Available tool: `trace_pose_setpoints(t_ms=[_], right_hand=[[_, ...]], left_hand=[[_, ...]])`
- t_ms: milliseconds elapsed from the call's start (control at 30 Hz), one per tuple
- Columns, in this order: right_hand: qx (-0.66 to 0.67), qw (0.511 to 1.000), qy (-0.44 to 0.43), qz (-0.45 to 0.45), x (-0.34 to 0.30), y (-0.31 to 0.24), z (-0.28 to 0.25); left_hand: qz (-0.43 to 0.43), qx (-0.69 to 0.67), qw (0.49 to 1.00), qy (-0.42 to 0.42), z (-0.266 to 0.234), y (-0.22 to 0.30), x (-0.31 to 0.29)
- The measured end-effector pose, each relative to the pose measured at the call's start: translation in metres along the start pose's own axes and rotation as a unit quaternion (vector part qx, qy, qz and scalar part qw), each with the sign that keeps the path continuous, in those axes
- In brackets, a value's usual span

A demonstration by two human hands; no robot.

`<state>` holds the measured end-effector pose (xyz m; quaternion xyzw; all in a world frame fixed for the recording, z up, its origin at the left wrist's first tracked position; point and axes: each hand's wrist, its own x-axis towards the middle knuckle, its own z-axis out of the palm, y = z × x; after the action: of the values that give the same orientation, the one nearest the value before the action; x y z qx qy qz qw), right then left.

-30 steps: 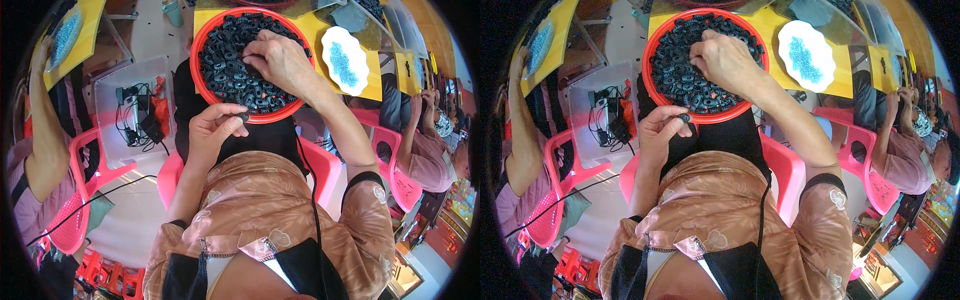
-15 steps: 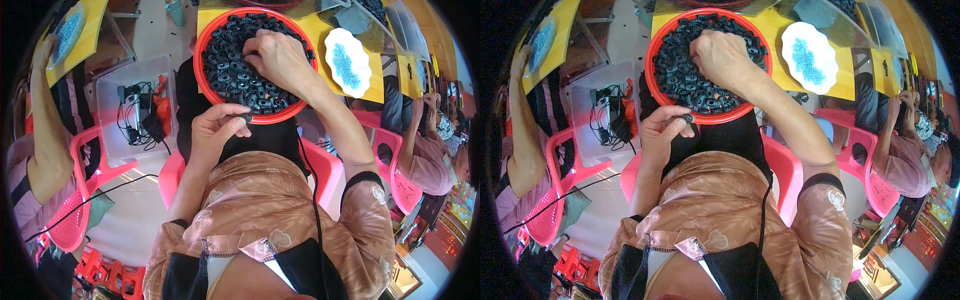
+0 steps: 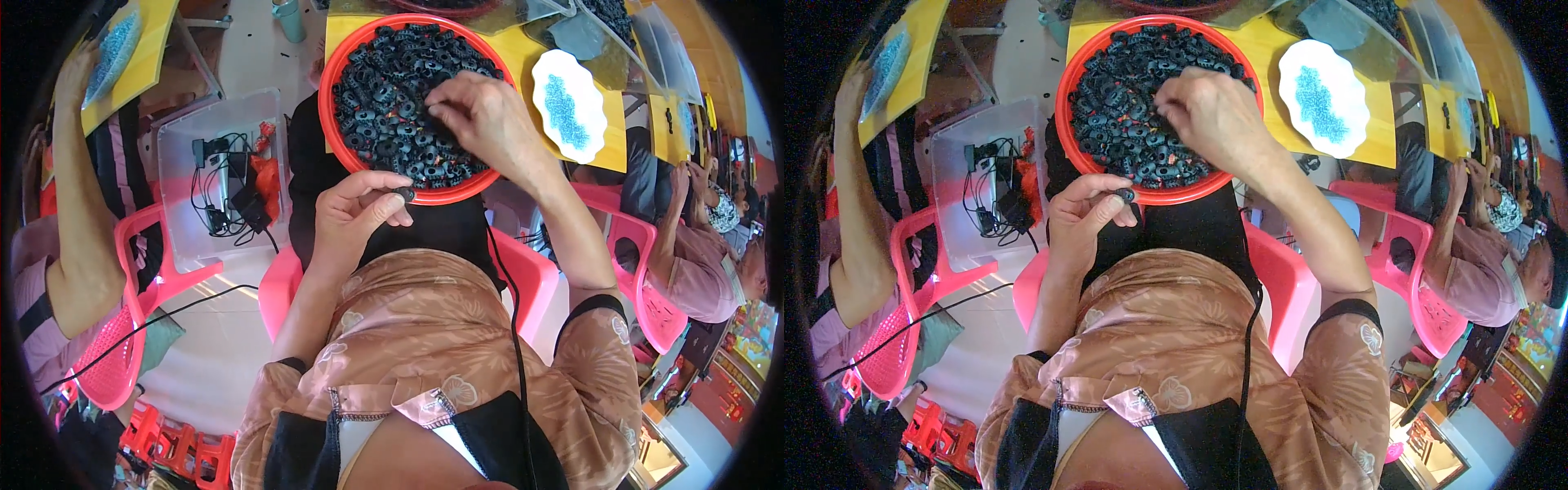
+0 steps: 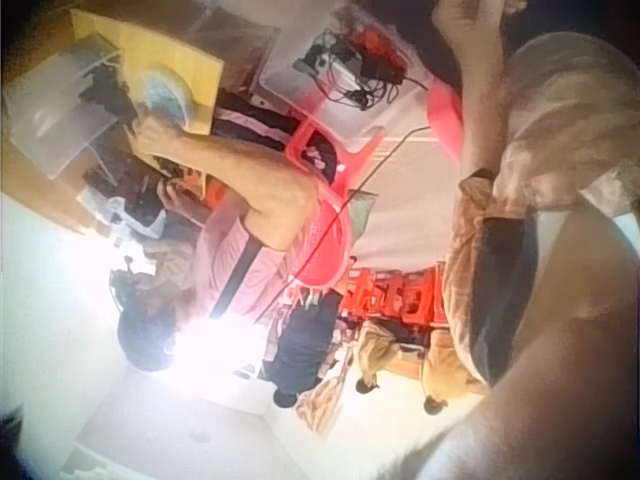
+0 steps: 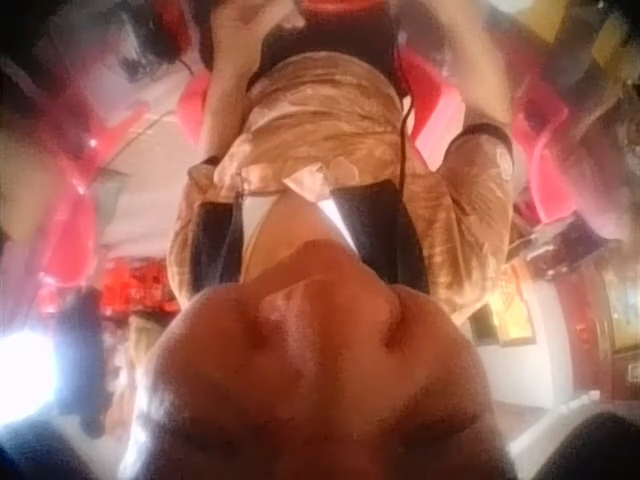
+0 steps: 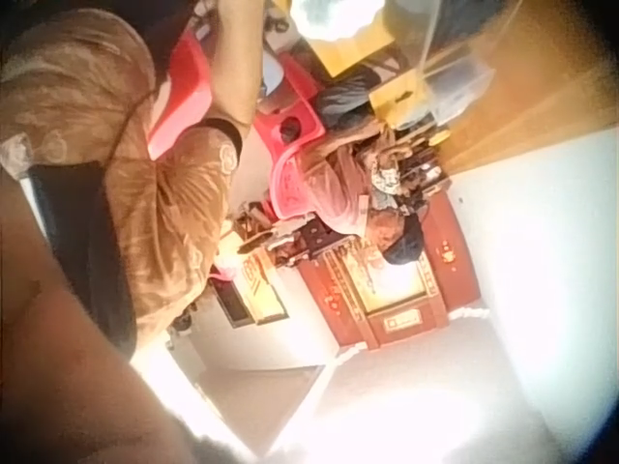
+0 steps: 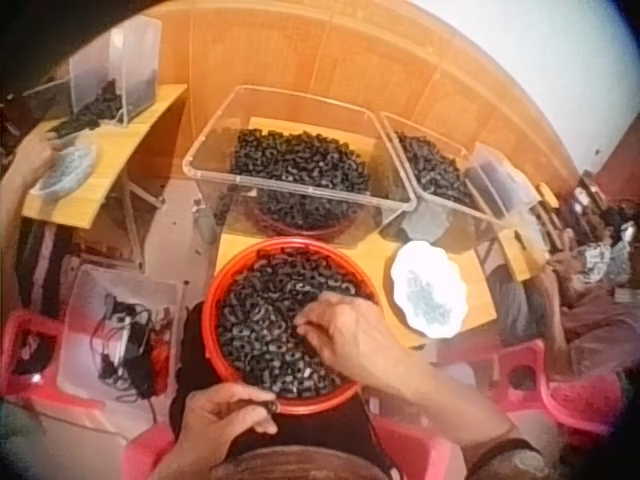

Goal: The person assembles small black plastic components by hand.

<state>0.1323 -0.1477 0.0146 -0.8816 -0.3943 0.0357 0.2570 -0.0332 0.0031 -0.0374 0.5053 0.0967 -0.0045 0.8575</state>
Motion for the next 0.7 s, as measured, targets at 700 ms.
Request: trace_pose_setpoints(t_ms=[700], right_hand=[[-0.008,0.998,0.063,0.017,0.039,0.011,0.021]], left_hand=[[0.005,-0.004,1.0,0.002,-0.001,0.0,0.001]])
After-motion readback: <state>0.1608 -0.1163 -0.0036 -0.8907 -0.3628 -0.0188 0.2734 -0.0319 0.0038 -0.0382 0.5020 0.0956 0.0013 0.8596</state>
